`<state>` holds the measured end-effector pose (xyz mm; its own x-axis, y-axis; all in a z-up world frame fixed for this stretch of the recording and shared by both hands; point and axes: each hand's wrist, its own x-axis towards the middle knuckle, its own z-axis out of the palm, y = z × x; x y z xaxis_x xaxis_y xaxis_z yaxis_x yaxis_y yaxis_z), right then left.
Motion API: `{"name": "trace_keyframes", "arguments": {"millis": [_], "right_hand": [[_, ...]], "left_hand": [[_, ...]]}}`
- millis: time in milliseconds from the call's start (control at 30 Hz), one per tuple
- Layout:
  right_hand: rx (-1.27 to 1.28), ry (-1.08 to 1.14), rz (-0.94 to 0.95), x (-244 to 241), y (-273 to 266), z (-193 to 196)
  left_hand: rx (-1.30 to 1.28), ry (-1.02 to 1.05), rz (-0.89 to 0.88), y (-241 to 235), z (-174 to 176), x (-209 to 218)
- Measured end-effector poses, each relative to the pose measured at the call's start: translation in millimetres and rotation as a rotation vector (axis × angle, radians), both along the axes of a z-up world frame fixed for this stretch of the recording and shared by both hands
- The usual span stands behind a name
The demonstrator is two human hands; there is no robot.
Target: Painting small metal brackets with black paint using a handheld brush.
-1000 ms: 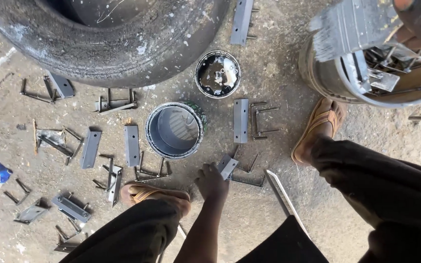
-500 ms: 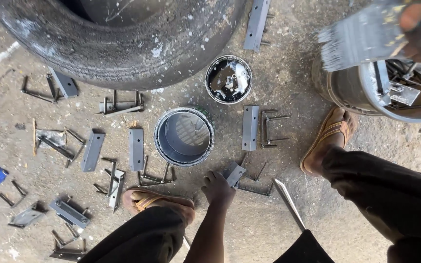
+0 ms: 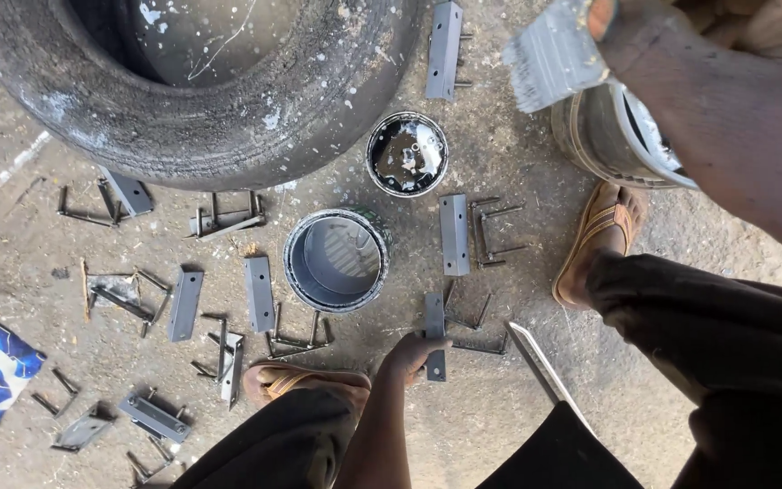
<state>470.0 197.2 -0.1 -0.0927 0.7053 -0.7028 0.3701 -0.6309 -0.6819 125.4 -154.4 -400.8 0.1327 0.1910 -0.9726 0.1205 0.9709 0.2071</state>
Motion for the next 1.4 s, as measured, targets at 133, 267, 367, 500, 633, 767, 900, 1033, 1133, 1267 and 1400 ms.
{"name": "trace_keyframes", "arguments": {"millis": [133, 267, 367, 500, 633, 767, 900, 1033, 1133, 1267, 1400], "right_hand": [[0.035, 0.029, -0.016, -100.2, -29.6, 37.7], [0.104, 0.066, -0.04, -163.1, -41.6, 80.2], [0.544, -0.604, 0.161, -166.5, -47.6, 104.4], [0.497, -0.289, 0.215, -163.1, -44.7, 113.0], [0.226, -0.216, 0.306, -160.6, -42.6, 107.2], [0.145, -0.127, 0.311, -166.9, -45.0, 96.9], [0.114, -0.068, 0.397, -181.3, -50.3, 107.7], [0.22, 0.086, 0.395, -185.8, -62.2, 110.7], [0.226, 0.119, 0.43, -190.9, -56.3, 82.7], [0.13, 0.246, 0.414, -211.3, -67.6, 79.8], [-0.049, 0.372, 0.307, -227.1, -70.9, 74.1]], "left_hand": [[0.049, -0.218, 0.169, 13.7, 20.9, 10.4], [0.28, -0.318, 0.273, 75.0, 99.6, 20.2], [0.318, -0.134, 0.128, 121.8, 157.4, 20.6], [0.354, -0.701, 0.483, 148.3, 200.1, -1.3], [0.315, -1.321, 0.562, 158.7, 249.0, -25.9], [0.518, -1.238, 0.481, 168.4, 279.9, -49.8], [0.574, -1.188, 0.45, 183.4, 328.2, -66.6], [0.818, -0.589, 0.408, 199.8, 409.8, -58.3], [0.806, 0.057, 0.248, 194.2, 374.4, -82.1], [0.735, 0.328, 0.137, 187.7, 426.4, -64.9], [0.799, 0.519, -0.009, 183.1, 436.3, -58.3]]}}
